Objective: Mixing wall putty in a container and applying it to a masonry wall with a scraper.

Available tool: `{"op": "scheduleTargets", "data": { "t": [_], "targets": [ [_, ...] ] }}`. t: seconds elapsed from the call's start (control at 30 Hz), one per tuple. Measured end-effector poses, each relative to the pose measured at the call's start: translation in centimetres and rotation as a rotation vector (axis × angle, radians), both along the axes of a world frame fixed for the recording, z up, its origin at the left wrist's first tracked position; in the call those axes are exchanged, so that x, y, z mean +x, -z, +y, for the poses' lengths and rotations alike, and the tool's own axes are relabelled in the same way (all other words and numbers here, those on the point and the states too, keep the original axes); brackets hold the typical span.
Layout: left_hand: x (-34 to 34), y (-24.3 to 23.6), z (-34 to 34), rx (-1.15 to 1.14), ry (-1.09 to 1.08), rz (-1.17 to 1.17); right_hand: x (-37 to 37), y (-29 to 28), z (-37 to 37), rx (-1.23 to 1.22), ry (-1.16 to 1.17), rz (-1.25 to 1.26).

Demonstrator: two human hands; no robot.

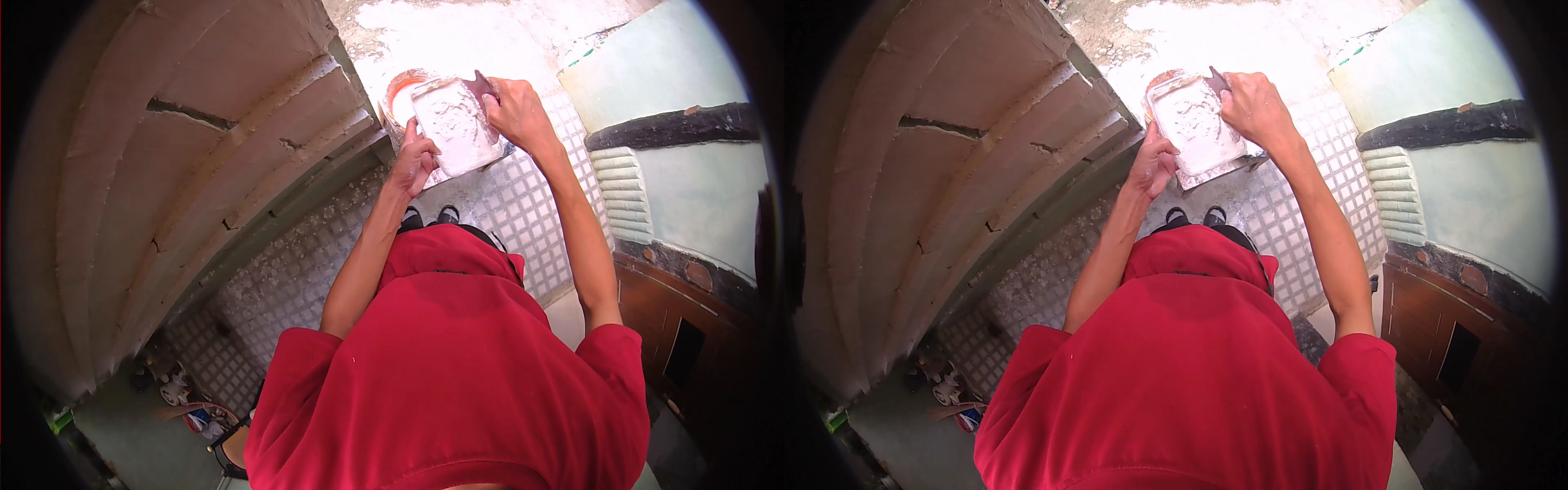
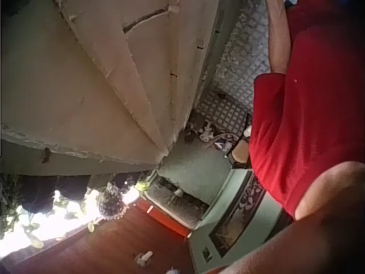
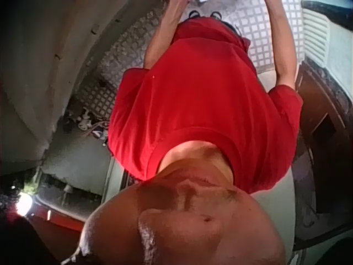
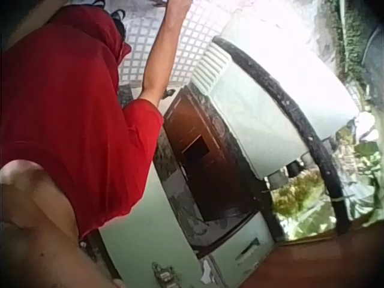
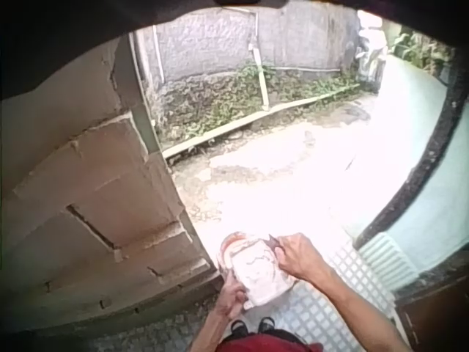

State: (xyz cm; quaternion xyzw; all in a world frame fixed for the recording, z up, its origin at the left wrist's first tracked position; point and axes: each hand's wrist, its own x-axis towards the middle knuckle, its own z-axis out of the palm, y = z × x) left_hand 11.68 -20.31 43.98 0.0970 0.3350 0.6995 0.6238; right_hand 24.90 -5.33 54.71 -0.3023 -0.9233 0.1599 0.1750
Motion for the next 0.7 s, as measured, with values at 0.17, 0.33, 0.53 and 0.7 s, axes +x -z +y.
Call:
{"op": "scheduleTargets", "data": {
  "t": [0.17, 0.33, 0.53, 0.7],
  "targets": [
    [0.3, -0.1, -0.1, 0.055, 0.018, 0.006, 0.2, 2.6, 0.3, -0.089, 0.003, -0.037],
    [0.2, -0.3, -0.4, -0.064, 0.093, 0.030, 0.6, 5.0, 0.6, -0.061, -0.043, 0.021],
    [0.1, 0.1, -0.5, -0.075, 0.090, 0.020, -0.5, 3.4, -1.3, -0.253, -0.028, 0.004],
    [-0.1, -0.4, -0.4, -0.059, 0.066, 0.003, -0.6, 3.1, -0.6, -0.259, -0.060, 0.040]
  ]
}}
